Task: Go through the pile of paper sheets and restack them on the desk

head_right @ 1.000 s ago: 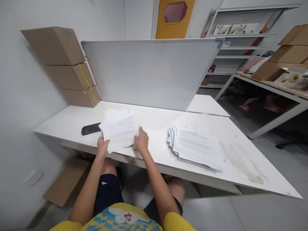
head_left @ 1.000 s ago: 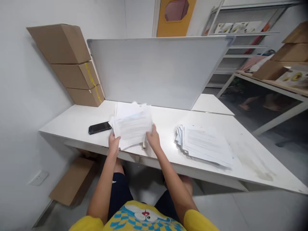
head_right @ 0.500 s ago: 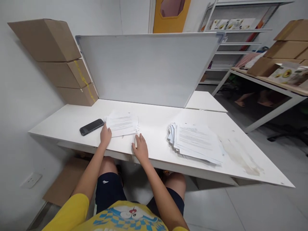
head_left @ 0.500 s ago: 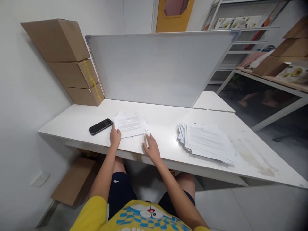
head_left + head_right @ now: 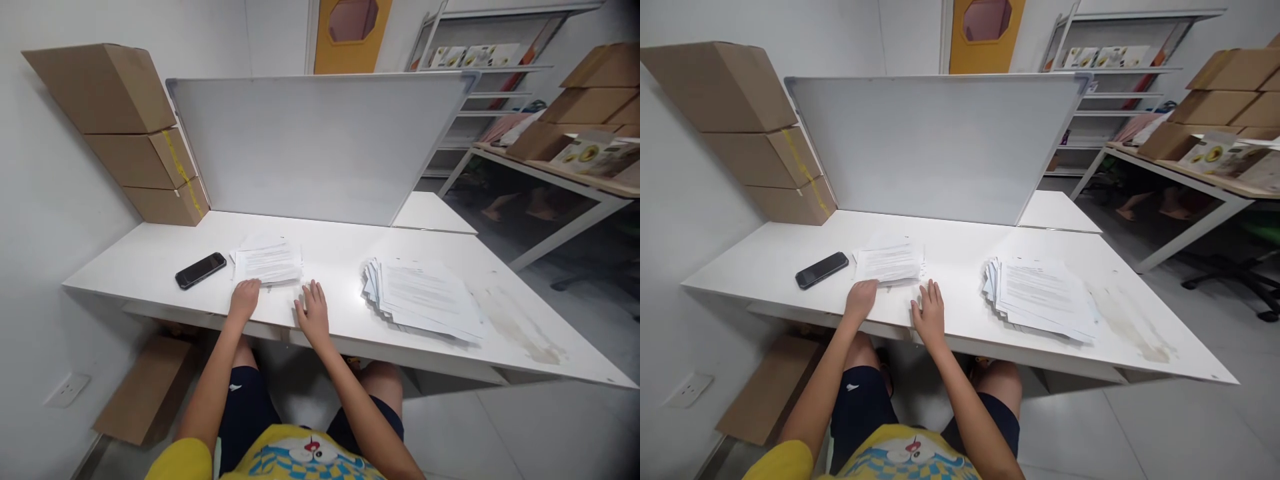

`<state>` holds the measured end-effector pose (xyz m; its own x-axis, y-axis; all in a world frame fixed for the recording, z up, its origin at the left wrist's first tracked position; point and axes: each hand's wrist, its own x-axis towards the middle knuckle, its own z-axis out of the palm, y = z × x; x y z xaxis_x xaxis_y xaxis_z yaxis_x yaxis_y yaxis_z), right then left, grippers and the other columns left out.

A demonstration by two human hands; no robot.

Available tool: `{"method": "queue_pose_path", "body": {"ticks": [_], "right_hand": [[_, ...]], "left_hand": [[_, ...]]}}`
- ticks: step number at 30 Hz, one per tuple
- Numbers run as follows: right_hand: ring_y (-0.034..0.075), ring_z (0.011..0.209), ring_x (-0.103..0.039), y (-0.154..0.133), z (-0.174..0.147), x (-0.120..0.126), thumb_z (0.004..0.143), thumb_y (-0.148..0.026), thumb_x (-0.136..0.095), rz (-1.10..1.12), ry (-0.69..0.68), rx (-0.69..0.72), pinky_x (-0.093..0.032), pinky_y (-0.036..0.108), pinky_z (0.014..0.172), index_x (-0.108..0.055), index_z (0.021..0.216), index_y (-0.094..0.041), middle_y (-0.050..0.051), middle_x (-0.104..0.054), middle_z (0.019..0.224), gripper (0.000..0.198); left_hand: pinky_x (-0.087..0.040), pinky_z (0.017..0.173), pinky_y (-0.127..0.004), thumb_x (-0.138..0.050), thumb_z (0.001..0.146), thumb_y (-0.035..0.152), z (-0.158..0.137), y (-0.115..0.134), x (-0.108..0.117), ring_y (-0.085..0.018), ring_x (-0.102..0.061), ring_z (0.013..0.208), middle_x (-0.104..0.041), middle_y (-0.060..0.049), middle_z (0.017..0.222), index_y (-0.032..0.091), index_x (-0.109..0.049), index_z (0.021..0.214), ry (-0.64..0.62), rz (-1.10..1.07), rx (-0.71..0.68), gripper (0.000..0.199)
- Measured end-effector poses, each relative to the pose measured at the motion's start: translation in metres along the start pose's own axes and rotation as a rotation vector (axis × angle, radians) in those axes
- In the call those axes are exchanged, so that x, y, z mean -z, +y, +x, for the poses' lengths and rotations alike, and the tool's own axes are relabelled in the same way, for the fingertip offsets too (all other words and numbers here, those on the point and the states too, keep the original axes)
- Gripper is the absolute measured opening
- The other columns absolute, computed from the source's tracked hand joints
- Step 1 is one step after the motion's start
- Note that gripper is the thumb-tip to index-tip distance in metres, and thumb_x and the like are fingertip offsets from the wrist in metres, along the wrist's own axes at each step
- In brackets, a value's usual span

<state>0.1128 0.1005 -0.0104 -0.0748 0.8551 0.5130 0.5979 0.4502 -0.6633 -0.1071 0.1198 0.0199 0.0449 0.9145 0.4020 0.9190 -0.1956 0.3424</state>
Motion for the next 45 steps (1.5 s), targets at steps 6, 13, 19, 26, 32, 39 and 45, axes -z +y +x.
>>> {"method": "queue_pose_path", "body": {"ticks": [6,13,19,26,32,39,45], "right_hand": [[0.028,0.118,-0.052,-0.010,-0.030,0.021,0.093,-0.035,-0.038,0.270,0.098,-0.048,-0.043,0.050,0.098,-0.061,0.115,-0.022,0.013,-0.061,0.121,0.035],[0.023,0.068,-0.064,-0.025,-0.093,0.013,0.088,-0.061,-0.040,0.885,-0.170,-0.618,-0.053,0.039,0.062,-0.066,0.101,-0.023,0.009,-0.069,0.092,0.047],[0.029,0.102,-0.064,0.003,-0.076,0.038,0.087,-0.073,-0.014,1.021,-0.380,-0.755,-0.049,0.046,0.086,-0.065,0.115,-0.017,0.013,-0.071,0.100,0.080],[0.029,0.103,-0.064,0.013,-0.070,0.087,0.081,-0.067,-0.051,0.972,-0.237,-0.731,-0.049,0.046,0.088,-0.066,0.113,-0.020,0.011,-0.072,0.102,0.058],[0.029,0.096,-0.065,0.043,-0.080,0.113,0.071,-0.048,-0.073,0.773,-0.025,-0.705,-0.052,0.044,0.081,-0.070,0.101,-0.019,0.010,-0.073,0.099,0.042],[0.026,0.086,-0.066,0.048,-0.048,0.157,0.070,-0.046,-0.071,0.442,0.397,-0.496,-0.050,0.044,0.083,-0.073,0.086,-0.019,0.007,-0.073,0.087,0.031],[0.022,0.084,-0.064,0.051,-0.041,0.145,0.074,-0.043,-0.068,0.613,0.481,-0.446,-0.048,0.039,0.083,-0.068,0.079,-0.019,0.004,-0.069,0.082,0.025]], "left_hand": [[-0.041,0.094,-0.047,-0.046,0.091,0.021,-0.042,0.016,0.012,-0.029,-0.064,0.099,-0.071,-0.013,0.092,0.019,-0.066,0.098,0.244,0.037,-0.053,0.022],[-0.043,0.096,-0.043,-0.048,0.089,0.016,-0.136,0.012,0.000,-0.023,-0.067,0.097,-0.074,-0.005,0.091,0.023,-0.065,0.096,0.457,0.054,-0.258,0.020],[-0.039,0.104,-0.034,-0.056,0.086,0.011,-0.199,0.025,-0.008,-0.017,-0.068,0.099,-0.075,0.003,0.097,0.032,-0.065,0.106,0.314,0.112,-0.499,0.031],[-0.039,0.105,-0.035,-0.053,0.088,0.009,-0.184,0.038,-0.009,-0.018,-0.066,0.104,-0.074,0.002,0.103,0.034,-0.063,0.115,0.223,0.137,-0.527,0.039],[-0.040,0.104,-0.033,-0.059,0.085,0.010,-0.155,0.055,-0.033,-0.017,-0.066,0.105,-0.073,0.003,0.105,0.039,-0.060,0.117,0.107,-0.060,-0.608,0.044],[-0.026,0.111,-0.056,-0.079,0.066,0.047,-0.094,0.122,-0.056,-0.037,-0.029,0.140,-0.033,-0.018,0.149,0.027,-0.036,0.138,0.150,-0.483,-0.207,0.086],[-0.032,0.110,-0.045,-0.067,0.080,0.047,-0.051,0.163,-0.038,-0.028,-0.041,0.132,-0.046,-0.018,0.136,0.024,-0.020,0.145,0.125,-0.801,0.032,0.083]]}}
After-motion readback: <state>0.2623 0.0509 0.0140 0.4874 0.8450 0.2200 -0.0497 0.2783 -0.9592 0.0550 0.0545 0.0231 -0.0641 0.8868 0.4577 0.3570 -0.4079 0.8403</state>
